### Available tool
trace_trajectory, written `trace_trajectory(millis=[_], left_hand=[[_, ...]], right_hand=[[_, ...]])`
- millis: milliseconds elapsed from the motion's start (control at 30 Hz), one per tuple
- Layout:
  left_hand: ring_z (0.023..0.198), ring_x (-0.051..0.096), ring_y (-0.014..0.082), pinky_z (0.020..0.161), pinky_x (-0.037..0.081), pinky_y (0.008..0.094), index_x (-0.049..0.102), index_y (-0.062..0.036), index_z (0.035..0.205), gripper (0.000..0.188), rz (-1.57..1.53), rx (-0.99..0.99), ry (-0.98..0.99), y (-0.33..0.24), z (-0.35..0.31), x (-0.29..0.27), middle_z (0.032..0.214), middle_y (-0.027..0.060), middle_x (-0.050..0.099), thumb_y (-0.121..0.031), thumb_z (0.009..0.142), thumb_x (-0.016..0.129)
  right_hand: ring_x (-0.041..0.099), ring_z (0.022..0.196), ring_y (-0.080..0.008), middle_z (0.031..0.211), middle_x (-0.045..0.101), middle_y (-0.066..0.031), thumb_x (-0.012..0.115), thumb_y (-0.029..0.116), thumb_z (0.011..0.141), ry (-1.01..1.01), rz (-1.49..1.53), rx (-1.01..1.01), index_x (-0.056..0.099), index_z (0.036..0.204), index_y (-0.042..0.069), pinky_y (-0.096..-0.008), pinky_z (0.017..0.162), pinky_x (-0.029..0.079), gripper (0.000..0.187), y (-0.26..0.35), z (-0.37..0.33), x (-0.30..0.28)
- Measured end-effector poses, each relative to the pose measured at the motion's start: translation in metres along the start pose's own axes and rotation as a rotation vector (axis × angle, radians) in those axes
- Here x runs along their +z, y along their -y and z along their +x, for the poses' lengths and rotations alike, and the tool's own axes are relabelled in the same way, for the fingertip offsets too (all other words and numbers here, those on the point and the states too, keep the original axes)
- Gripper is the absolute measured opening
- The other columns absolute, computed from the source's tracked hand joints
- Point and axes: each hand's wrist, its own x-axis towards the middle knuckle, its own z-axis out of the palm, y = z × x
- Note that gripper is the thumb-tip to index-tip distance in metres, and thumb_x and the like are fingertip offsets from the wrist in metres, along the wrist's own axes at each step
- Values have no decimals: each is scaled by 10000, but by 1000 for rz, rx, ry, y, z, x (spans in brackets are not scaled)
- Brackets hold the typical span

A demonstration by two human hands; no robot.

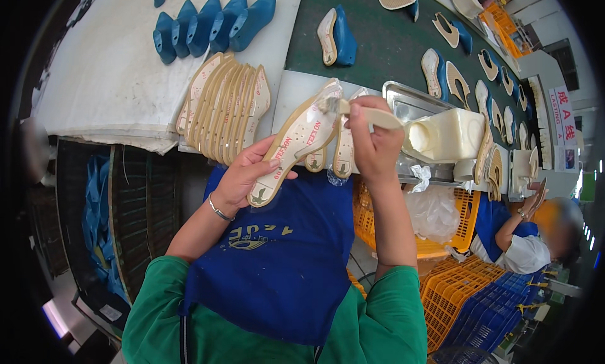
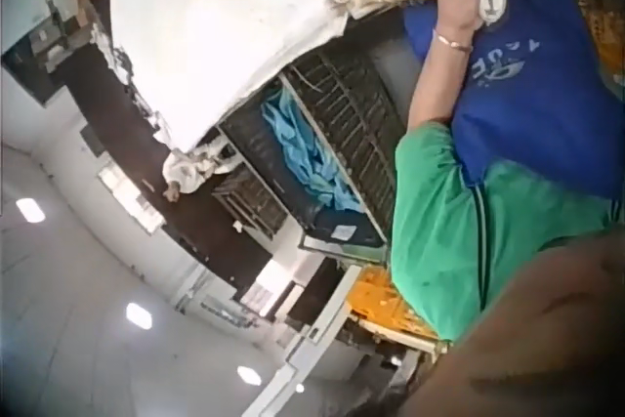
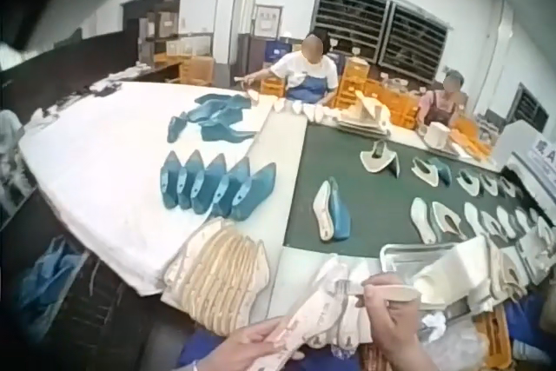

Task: Applying adhesive to shoe soles using a brush in a shoe manufacturing factory.

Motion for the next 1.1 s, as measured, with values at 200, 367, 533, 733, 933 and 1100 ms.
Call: trace_trajectory(millis=[200, 367, 533, 733, 933, 1100], left_hand=[[1121, 614, 200, 962, 534, 354, 357, 33, 1445, 520, 36, 22, -34, 3, 5, 1, 1315, 148, 560, -10, 952, 516], [1134, 605, 202, 966, 532, 343, 365, 28, 1442, 544, 77, 34, -60, 4, 3, 1, 1324, 138, 552, 37, 922, 522], [1135, 607, 206, 961, 532, 329, 369, 24, 1443, 597, 78, 22, -76, 2, 3, 7, 1315, 137, 557, 89, 869, 516], [1120, 618, 206, 961, 533, 330, 358, 23, 1449, 612, 10, 36, -112, 6, 8, 2, 1299, 149, 566, 94, 862, 516], [1159, 603, 232, 975, 531, 350, 326, 15, 1468, 619, -86, 3, -67, 3, 5, -6, 1335, 174, 544, 94, 877, 492], [1177, 595, 250, 984, 530, 367, 319, 18, 1469, 626, -170, 26, -56, 5, 8, -3, 1340, 186, 541, 86, 875, 505]], right_hand=[[632, 664, -234, 791, 660, -115, 649, 23, 846, 171, -176, -285, 647, 882, -3, -319, 606, 478, 44, 23, -26, 22], [627, 629, -236, 776, 657, -107, 651, 21, 845, 223, -118, -256, 647, 889, 3, -324, 587, 476, 48, 19, -31, 24], [615, 620, -185, 762, 643, -110, 616, 56, 899, 62, -64, -31, 641, 909, -6, -277, 568, 466, 68, 9, -18, 24], [615, 616, -217, 752, 640, -111, 646, 35, 865, 246, -205, -367, 633, 884, -6, -308, 584, 474, 47, 20, -33, 36], [593, 697, -105, 822, 629, -68, 539, 51, 965, 78, 2, -17, 613, 984, -27, -235, 628, 472, 109, 4, -35, 17], [633, 639, -209, 771, 657, -113, 658, 17, 851, 28, -283, -291, 642, 913, -12, -311, 580, 484, 70, 1, -36, 23]])
